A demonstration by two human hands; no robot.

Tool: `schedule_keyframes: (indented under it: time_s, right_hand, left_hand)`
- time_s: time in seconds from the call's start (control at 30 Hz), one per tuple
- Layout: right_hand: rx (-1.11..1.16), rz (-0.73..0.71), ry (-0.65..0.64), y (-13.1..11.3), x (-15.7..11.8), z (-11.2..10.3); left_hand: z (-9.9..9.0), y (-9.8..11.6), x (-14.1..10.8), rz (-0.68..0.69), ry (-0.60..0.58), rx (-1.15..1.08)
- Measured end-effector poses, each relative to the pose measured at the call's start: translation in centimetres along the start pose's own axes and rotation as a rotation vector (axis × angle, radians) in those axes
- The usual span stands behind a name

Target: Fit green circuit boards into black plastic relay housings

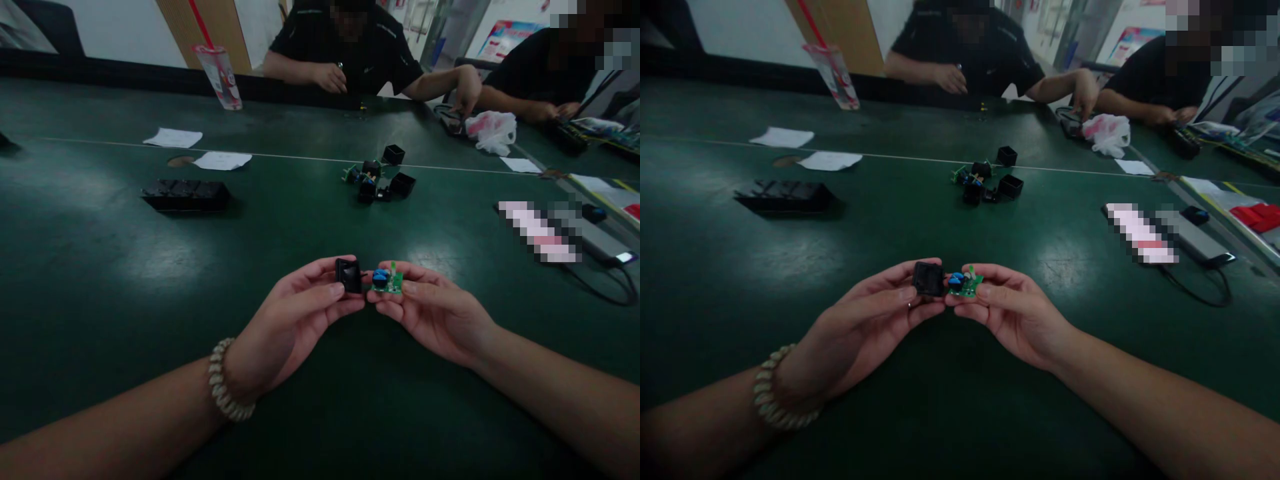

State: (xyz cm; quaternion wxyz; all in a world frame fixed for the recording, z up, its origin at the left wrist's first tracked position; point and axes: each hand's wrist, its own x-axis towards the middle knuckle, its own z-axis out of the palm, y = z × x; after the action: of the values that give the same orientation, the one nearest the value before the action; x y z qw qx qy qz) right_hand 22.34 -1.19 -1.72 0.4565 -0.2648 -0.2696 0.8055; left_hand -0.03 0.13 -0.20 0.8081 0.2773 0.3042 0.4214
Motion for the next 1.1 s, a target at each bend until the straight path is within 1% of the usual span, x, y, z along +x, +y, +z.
schedule_keyframes:
  time_s: [0.33,0.53,0.7,0.9,1.1]
  right_hand:
    - [-0.020,-0.038,0.029,0.2,-0.1,0.0]
    - [-0.068,-0.046,0.030,0.2,0.0,-0.1]
    - [-0.102,-0.052,0.031,0.3,0.0,-0.2]
    - [-0.060,-0.052,0.017,0.2,0.1,0.0]
    - [-0.138,-0.059,0.038,0.3,0.1,-0.3]
  left_hand:
    - [0.5,-0.1,0.2,0.017,0.065,0.033]
    - [0.7,0.0,0.4,-0.024,0.177,-0.016]
    - [1.2,0.1,0.4,-0.037,0.236,0.006]
    - [1.2,0.0,0.3,-0.020,0.233,0.016]
    - [1.1,0.0,0.3,0.002,0.223,0.023]
